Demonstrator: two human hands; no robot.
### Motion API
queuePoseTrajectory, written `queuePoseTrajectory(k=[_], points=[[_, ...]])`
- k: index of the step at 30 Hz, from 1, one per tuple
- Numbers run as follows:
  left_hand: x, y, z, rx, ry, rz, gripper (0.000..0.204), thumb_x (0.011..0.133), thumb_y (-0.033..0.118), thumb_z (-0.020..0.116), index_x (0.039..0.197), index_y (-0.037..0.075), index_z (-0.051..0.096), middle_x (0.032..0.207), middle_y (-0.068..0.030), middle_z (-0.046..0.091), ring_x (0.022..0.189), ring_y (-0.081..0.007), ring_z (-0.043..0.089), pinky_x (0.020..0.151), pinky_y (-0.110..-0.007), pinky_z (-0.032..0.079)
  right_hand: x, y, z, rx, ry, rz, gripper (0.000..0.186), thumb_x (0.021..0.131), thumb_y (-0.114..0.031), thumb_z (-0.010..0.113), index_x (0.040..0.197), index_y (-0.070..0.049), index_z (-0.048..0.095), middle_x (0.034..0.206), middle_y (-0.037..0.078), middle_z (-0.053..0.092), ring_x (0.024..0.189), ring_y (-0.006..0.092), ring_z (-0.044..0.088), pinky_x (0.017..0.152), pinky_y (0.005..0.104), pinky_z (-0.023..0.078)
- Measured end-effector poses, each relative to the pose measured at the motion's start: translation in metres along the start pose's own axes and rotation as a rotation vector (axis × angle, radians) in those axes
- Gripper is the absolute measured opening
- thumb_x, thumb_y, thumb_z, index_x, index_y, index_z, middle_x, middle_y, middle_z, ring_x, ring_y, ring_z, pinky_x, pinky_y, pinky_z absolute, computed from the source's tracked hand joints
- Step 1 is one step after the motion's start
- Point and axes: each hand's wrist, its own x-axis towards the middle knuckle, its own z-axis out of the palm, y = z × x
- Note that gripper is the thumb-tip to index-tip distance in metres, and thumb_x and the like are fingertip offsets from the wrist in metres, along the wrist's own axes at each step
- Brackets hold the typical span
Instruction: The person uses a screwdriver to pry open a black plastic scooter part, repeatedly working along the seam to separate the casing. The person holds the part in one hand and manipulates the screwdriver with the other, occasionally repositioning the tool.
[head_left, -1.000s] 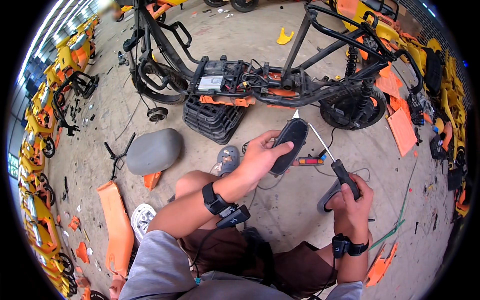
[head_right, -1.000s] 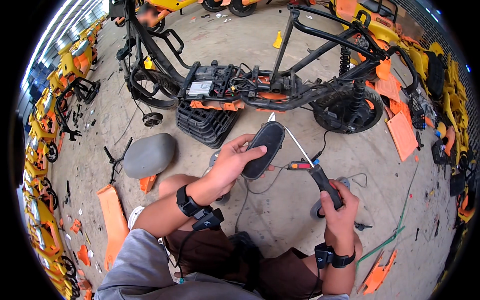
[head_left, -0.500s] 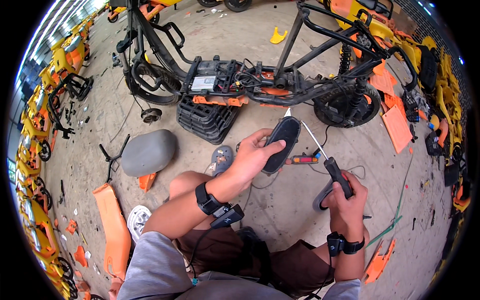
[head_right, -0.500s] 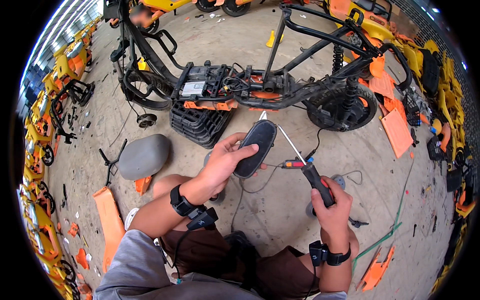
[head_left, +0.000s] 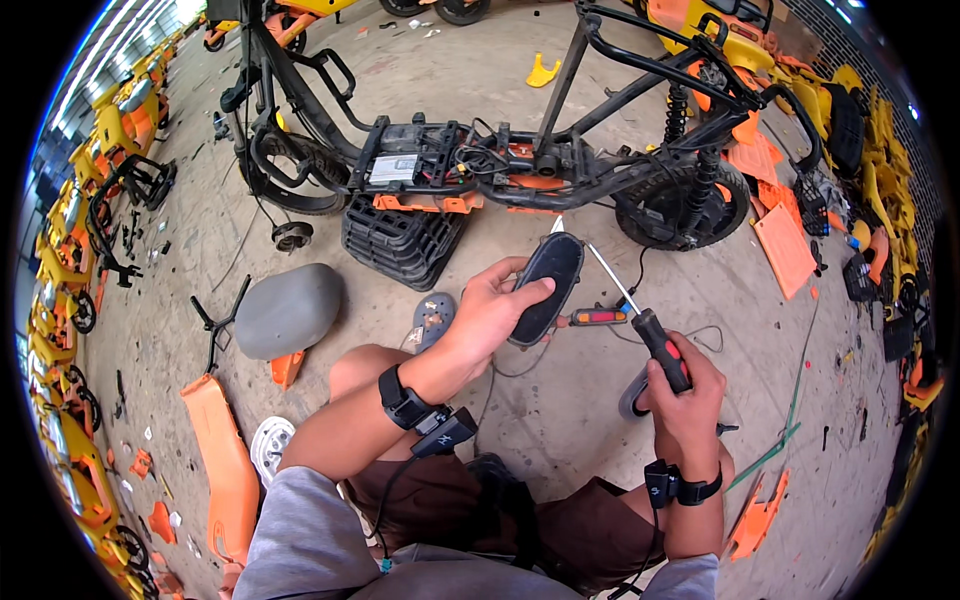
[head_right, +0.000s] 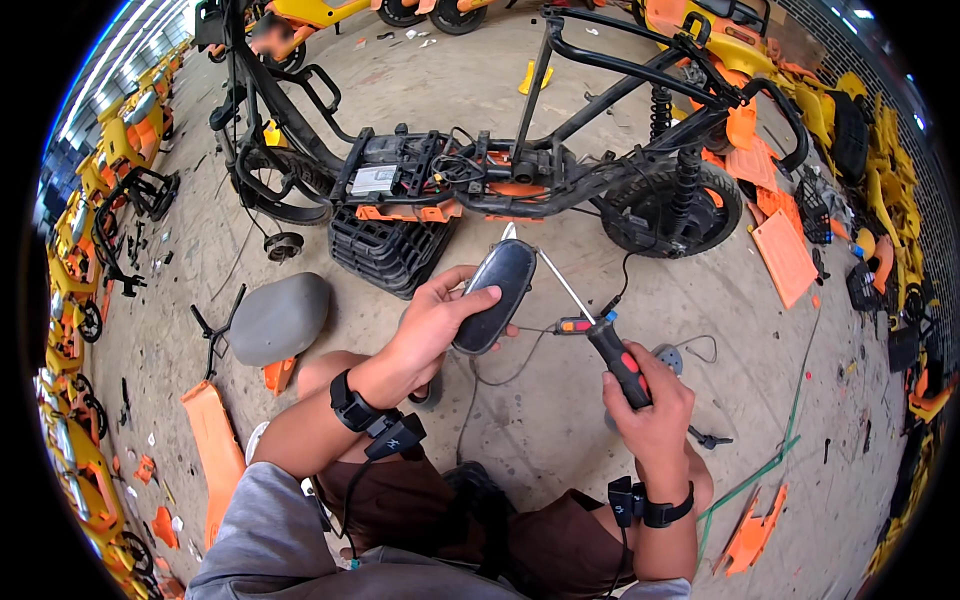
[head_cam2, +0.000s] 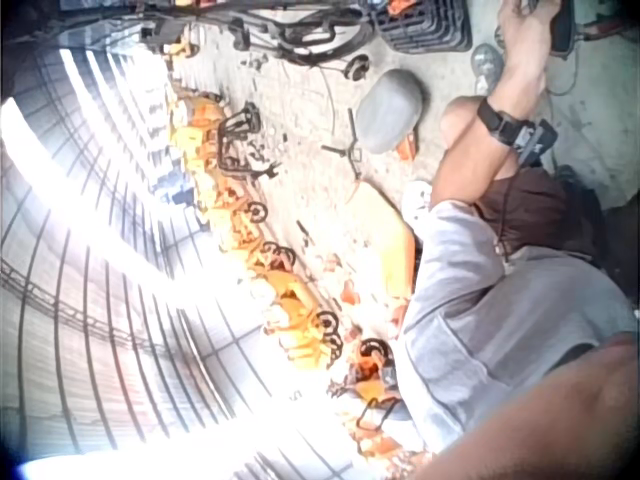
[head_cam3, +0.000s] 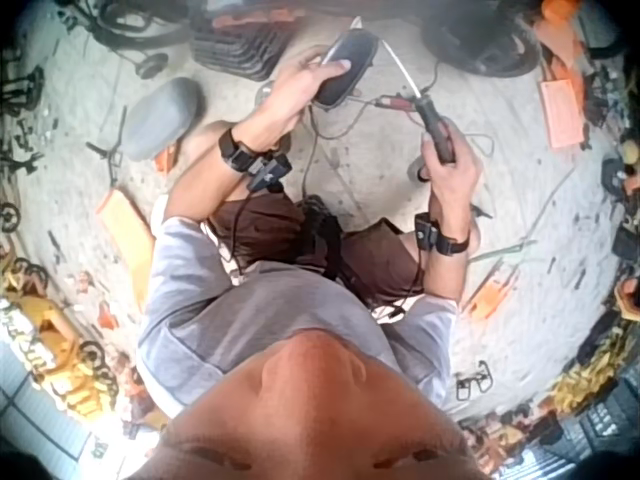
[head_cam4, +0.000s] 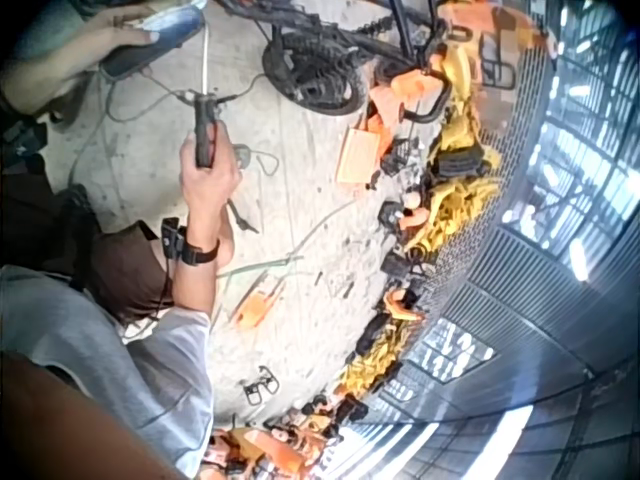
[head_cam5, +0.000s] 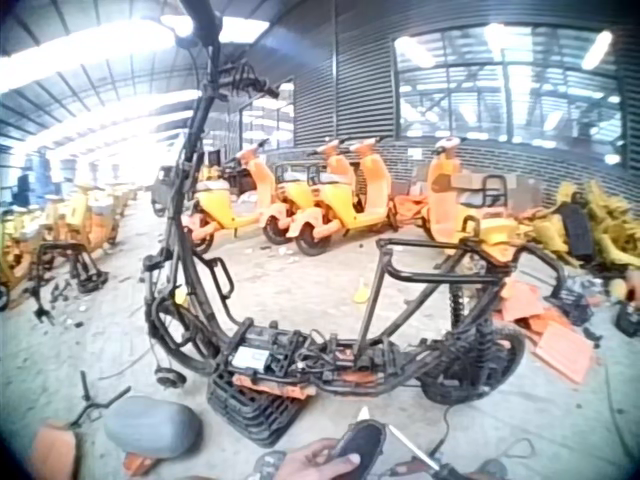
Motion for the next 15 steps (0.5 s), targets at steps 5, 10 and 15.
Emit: queuePoseTrajectory(k=[5,10,15], points=[[-0.0031,0.0042,-0.0003,-0.076,-0.014,-0.075,0.037,0.095,0.017,0.064,0.123,-0.003,0.052,0.105,-0.0150,0.067,0.084,-0.0262,0.073,0.063,-0.032,0.059,0.0004,0.0032,0.0000,-0.027,0.015,-0.072,0.038,0.074,-0.010,0.076,0.110,0.000,0.070,0.089,0.016,0.071,0.071,0.0249,0.067,0.068,0.0317,0.053],[0.0006,0.0017,-0.0046,-0.165,-0.016,-0.102,0.031,0.096,0.018,0.063,0.119,-0.002,0.055,0.104,-0.0128,0.067,0.084,-0.0265,0.073,0.062,-0.033,0.060,0.0010,0.0026,0.0020,-0.045,0.022,-0.097,0.039,0.074,-0.012,0.077,0.110,0.000,0.070,0.087,0.016,0.070,0.071,0.0241,0.067,0.068,0.0311,0.053],[-0.0007,0.0070,0.0010,-0.168,-0.025,-0.075,0.031,0.096,0.017,0.063,0.120,-0.001,0.055,0.105,-0.0129,0.067,0.085,-0.0274,0.073,0.062,-0.033,0.060,-0.0004,0.0072,0.0001,0.018,0.009,0.002,0.037,0.075,-0.014,0.078,0.108,0.000,0.070,0.086,0.015,0.071,0.071,0.0212,0.066,0.068,0.0298,0.053]])
